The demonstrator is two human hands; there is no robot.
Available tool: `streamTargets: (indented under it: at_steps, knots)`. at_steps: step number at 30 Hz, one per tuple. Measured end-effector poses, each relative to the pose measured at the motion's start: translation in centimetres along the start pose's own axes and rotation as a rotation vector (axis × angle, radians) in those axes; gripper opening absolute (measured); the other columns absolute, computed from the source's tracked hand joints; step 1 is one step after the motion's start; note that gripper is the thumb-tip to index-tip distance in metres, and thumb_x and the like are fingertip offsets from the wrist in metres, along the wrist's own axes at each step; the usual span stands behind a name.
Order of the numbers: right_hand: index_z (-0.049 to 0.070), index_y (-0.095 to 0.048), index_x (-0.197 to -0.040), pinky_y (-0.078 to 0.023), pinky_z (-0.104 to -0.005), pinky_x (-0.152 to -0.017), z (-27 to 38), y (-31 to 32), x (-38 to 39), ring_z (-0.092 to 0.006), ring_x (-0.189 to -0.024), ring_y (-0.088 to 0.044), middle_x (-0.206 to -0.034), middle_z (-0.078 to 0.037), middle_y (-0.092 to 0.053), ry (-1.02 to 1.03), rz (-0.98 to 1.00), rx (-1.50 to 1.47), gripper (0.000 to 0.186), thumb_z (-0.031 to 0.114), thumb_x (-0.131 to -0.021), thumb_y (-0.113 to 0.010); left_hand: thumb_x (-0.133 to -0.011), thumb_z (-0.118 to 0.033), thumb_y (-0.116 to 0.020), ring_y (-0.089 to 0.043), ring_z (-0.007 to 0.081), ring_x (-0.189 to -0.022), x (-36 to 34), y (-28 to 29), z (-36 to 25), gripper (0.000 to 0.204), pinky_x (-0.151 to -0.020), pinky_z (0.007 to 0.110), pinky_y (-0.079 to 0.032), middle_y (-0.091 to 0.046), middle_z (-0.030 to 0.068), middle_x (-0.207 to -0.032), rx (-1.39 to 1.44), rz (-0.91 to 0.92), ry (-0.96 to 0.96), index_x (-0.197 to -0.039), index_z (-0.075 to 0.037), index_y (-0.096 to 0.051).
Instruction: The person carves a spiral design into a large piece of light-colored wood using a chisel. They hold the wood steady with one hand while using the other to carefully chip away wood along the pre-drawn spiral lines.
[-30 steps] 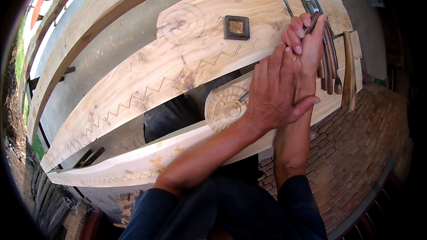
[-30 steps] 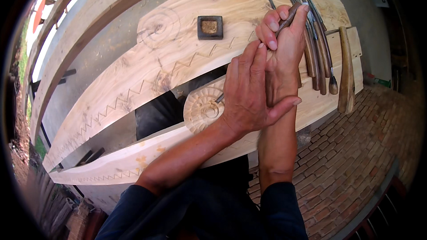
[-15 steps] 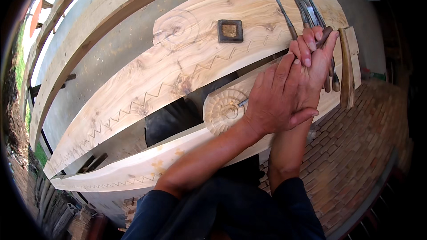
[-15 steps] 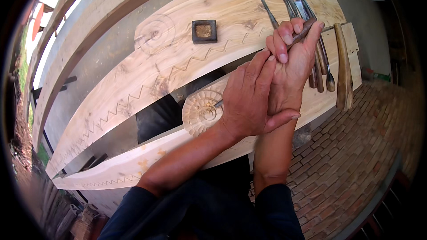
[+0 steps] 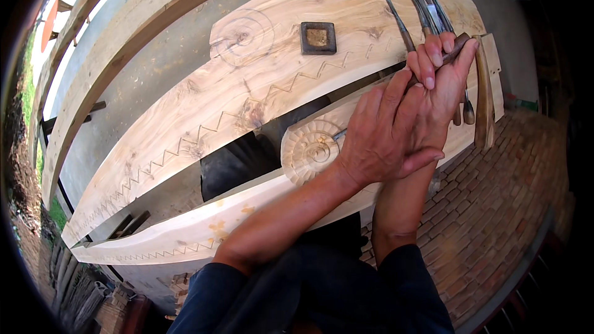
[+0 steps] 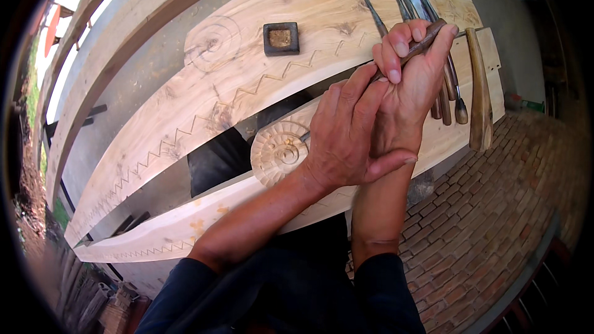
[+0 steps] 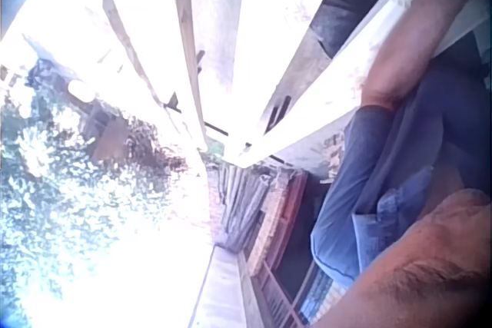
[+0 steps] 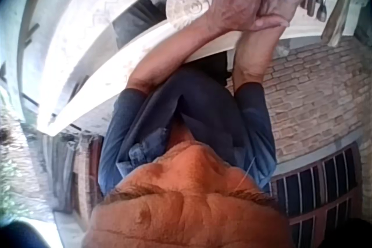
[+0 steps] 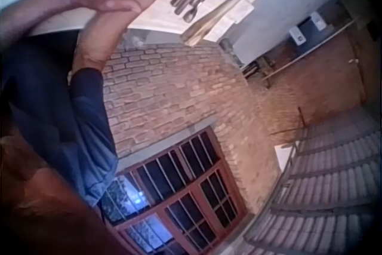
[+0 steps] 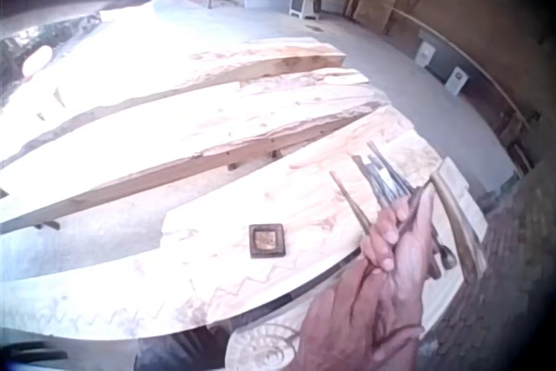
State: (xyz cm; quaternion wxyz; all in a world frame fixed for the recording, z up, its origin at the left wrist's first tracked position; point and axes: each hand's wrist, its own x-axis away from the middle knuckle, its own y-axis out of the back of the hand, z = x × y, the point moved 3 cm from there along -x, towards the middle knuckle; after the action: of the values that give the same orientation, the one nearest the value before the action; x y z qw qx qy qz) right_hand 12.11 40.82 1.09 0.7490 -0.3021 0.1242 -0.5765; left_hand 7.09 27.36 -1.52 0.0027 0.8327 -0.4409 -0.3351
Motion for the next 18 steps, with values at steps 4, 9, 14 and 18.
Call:
streamTargets:
  at_steps: [4, 9, 14, 18]
  knots:
    - [0.013, -0.048, -0.092, -0.027, -0.0276, -0.046, 0.0, -0.2, 0.0, -0.0111, -0.046, -0.03, -0.074, -0.003, -0.047, 0.022, -0.035, 0.042, 0.056, 0.063, -0.117, -0.04, -0.083, -0.069, -0.083, -0.064, 0.0428, -0.105, 0.0, 0.0, 0.1, 0.104, -0.09, 0.049, -0.054, -0.057, 0.0291, -0.147, 0.003, -0.021, -0.011, -0.15, 0.004, -0.051]
    - [0.013, -0.047, -0.093, -0.027, -0.0274, -0.046, -0.1, -1.2, 0.4, -0.0111, -0.047, -0.029, -0.074, -0.003, -0.046, 0.066, -0.073, 0.118, 0.056, 0.064, -0.117, -0.041, -0.083, -0.067, -0.084, -0.063, 0.0432, -0.106, -0.1, -0.1, 0.3, 0.104, -0.09, 0.05, -0.054, -0.057, 0.0293, -0.146, 0.043, -0.064, -0.028, -0.15, 0.005, -0.05]
    - [0.014, -0.047, -0.093, -0.027, -0.0279, -0.047, -0.4, -0.8, 0.0, -0.0112, -0.048, -0.029, -0.074, -0.003, -0.045, 0.033, -0.098, 0.127, 0.055, 0.064, -0.117, -0.041, -0.082, -0.065, -0.086, -0.063, 0.0435, -0.104, -0.3, 0.0, 0.2, 0.103, -0.089, 0.05, -0.053, -0.057, 0.0299, -0.145, 0.032, -0.027, 0.014, -0.148, 0.006, -0.05]
    - [0.014, -0.046, -0.093, -0.027, -0.0286, -0.048, -1.1, -0.3, -0.4, -0.0113, -0.048, -0.028, -0.074, -0.002, -0.044, 0.005, -0.109, 0.118, 0.054, 0.063, -0.117, -0.041, -0.081, -0.065, -0.087, -0.062, 0.0433, -0.104, -0.2, -0.1, 0.4, 0.104, -0.09, 0.05, -0.053, -0.057, 0.0305, -0.144, 0.009, -0.03, 0.019, -0.147, 0.007, -0.05]
